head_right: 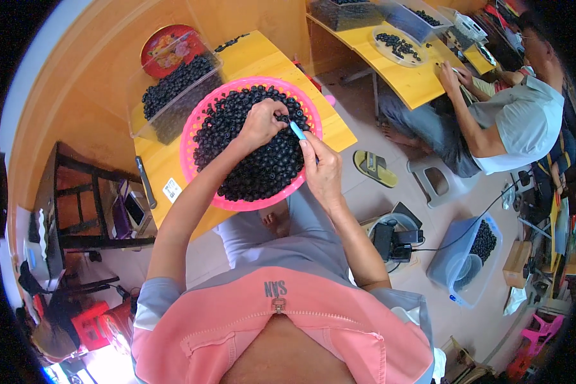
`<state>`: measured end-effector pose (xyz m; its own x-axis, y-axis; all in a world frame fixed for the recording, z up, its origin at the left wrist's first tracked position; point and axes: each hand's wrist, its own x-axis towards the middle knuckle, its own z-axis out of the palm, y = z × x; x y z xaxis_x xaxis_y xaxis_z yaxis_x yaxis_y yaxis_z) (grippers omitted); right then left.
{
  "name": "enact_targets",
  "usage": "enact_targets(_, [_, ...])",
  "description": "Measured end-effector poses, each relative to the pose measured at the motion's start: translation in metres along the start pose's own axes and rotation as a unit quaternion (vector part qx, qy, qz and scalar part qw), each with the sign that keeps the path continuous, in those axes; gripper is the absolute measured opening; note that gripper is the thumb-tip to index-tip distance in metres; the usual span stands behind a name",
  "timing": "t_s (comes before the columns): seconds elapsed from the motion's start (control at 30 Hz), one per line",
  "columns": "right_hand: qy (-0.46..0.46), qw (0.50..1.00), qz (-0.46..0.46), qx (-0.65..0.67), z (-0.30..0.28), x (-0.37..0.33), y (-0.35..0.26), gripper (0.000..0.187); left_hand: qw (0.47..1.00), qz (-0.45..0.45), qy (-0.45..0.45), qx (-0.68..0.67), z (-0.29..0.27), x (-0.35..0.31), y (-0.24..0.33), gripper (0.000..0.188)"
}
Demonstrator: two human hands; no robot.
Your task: The person sorts through blueberries in a large pink bowl and transfers them to a rectangular plastic container, using a sorting tool.
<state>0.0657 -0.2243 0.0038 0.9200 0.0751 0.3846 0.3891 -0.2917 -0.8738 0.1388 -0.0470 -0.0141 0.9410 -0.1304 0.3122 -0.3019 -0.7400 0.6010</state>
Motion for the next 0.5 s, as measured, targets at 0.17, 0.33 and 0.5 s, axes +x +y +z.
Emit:
enact_targets(0.17, [0.006, 1.0, -0.014, 0.004, 0.0, -0.001, 0.002, 0.021, 1.0, 0.009, 0.003, 0.009, -0.007, -0.001, 0.002, 0.024])
enact_targets(0.33, [0.005, 0.999, -0.031, 0.006, -0.001, 0.0, 0.001, 0.022, 0.89, -0.125, -0.045, -0.435, -0.046, -0.021, 0.016, 0.018])
enact_targets(0.5, [-0.028, 0.998, -0.052, -0.01, -0.002, -0.001, -0.01, 0.02, 0.708, -0.195, -0.038, -0.678, -0.068, -0.057, 0.025, 0.015])
